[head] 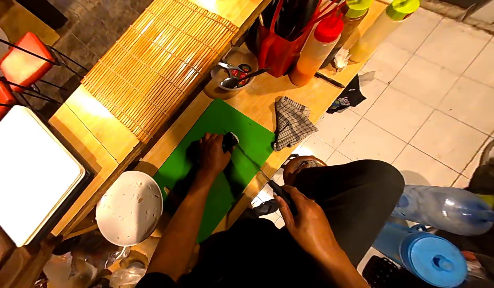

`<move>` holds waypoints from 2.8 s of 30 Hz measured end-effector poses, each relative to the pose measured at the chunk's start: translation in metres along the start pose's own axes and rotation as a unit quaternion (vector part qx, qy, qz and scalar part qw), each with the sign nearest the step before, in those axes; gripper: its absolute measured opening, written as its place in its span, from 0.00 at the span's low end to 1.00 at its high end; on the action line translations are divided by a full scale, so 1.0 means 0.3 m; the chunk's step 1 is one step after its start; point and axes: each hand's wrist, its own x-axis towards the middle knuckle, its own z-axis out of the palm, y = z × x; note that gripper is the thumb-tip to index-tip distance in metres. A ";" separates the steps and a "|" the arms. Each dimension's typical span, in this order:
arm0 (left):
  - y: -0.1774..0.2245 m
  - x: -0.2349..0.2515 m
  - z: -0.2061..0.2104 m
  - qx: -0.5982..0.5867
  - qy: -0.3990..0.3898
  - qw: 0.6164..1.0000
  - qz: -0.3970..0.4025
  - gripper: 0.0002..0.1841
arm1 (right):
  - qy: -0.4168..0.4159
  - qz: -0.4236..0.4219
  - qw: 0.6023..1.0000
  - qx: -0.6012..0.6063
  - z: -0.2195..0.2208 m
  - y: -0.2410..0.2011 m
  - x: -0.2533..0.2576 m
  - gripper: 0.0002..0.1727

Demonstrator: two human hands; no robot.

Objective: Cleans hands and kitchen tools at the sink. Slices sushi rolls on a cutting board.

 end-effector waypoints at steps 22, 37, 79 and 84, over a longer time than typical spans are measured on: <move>-0.005 0.021 0.019 -0.019 -0.025 0.999 -0.013 0.13 | -0.082 0.020 0.996 0.001 0.077 -0.020 0.170 0.22; 0.001 0.042 0.022 -0.031 -0.060 0.998 -0.015 0.20 | -0.221 0.095 0.968 -0.073 0.111 -0.001 0.244 0.24; 0.086 0.153 0.019 -0.001 -0.067 0.994 0.090 0.23 | -0.040 0.175 0.984 0.012 -0.186 0.140 -0.246 0.26; 0.085 0.145 0.019 0.001 -0.049 0.995 0.082 0.30 | -0.022 0.170 0.985 0.024 -0.185 0.143 -0.255 0.25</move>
